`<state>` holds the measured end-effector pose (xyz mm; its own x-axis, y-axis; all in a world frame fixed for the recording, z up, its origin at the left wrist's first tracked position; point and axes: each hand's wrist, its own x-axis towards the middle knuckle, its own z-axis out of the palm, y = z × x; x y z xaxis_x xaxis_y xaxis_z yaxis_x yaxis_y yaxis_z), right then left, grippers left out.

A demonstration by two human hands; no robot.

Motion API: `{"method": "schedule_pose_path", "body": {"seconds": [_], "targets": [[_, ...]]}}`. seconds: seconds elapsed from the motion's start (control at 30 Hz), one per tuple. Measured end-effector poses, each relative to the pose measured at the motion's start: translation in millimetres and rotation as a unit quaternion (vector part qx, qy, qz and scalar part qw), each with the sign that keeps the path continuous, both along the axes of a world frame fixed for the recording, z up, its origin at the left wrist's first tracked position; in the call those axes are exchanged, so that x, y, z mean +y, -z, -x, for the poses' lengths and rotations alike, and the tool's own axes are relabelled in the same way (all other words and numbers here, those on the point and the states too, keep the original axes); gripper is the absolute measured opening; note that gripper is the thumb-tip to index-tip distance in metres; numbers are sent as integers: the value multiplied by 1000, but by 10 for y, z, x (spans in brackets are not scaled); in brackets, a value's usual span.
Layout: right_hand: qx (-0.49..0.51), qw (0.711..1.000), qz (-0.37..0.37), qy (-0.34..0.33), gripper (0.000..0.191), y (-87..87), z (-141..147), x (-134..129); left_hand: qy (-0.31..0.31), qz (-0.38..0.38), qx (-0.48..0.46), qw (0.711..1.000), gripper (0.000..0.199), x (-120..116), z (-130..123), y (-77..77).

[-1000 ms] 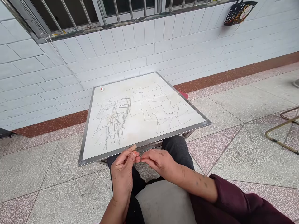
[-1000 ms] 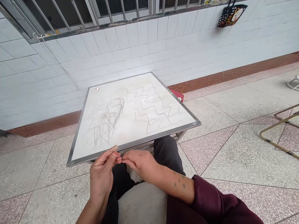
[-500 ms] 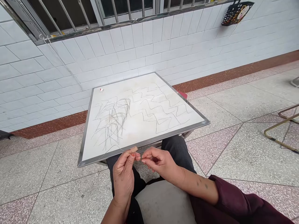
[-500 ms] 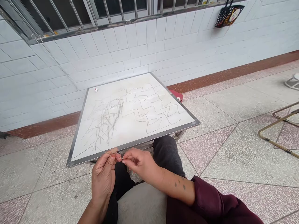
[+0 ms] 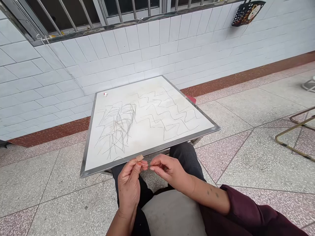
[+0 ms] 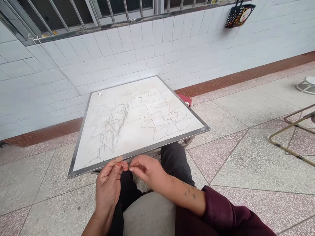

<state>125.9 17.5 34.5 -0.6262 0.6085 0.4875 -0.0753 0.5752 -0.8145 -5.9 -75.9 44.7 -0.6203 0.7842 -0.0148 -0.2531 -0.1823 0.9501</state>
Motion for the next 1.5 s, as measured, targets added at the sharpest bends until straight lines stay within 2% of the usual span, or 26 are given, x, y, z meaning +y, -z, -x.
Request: {"method": "schedule_pose_path", "body": {"seconds": [0.1, 0.2, 0.27, 0.33, 0.4, 0.47, 0.5, 0.57, 0.67, 0.8, 0.9, 1.13, 1.23, 1.37, 1.5], "targets": [[17, 990, 135, -43, 10, -34, 25, -12, 3, -11, -6, 1000, 20, 4, 0, 2], [16, 961, 262, -87, 16, -63, 48, -21, 3, -20, -19, 1000, 19, 8, -20, -9], [13, 954, 285, -96, 16, -73, 54, -21, 6, -21, -26, 999, 18, 8, -36, -20], [14, 972, 225, -65, 12, -74, 50, -17, 9, -19, -31, 999, 20, 5, -46, -29], [23, 995, 97, -14, 8, -67, 42, -10, 6, -13, -37, 999, 22, 0, -48, -34], [28, 999, -19, 16, 9, -55, 34, -4, -9, -4, -43, 999, 24, -7, -38, -38], [27, 998, -46, 18, 8, -48, 31, -2, -19, 3, -47, 999, 25, -10, -30, -42], [16, 999, -35, 10, 2, -36, 28, -1, -37, 17, -52, 998, 27, -15, -10, -55], [-2, 1000, 23, -4, 11, -33, 24, -9, -56, 24, -52, 997, 29, -15, 17, -81], [-4, 998, 54, -14, 10, -51, 23, -19, -58, 26, -53, 997, 33, -9, 20, -102], [7, 999, 48, -20, 12, -64, 25, -22, -44, 43, -44, 997, 36, -18, 6, -115], [11, 999, -18, -30, 11, -80, 10, -29, -43, 79, 22, 996, 31, -59, -10, -146], [13, 1000, -3, -29, 13, -68, 17, -32, -44, 91, 43, 994, 31, -62, -7, -147], [16, 999, 37, -28, 13, -51, 22, -38, -32, 82, 25, 996, 33, -55, -4, -124], [13, 999, 41, -28, 14, -45, 10, -34, -19, 74, 11, 997, 33, -63, 4, -99]]}}
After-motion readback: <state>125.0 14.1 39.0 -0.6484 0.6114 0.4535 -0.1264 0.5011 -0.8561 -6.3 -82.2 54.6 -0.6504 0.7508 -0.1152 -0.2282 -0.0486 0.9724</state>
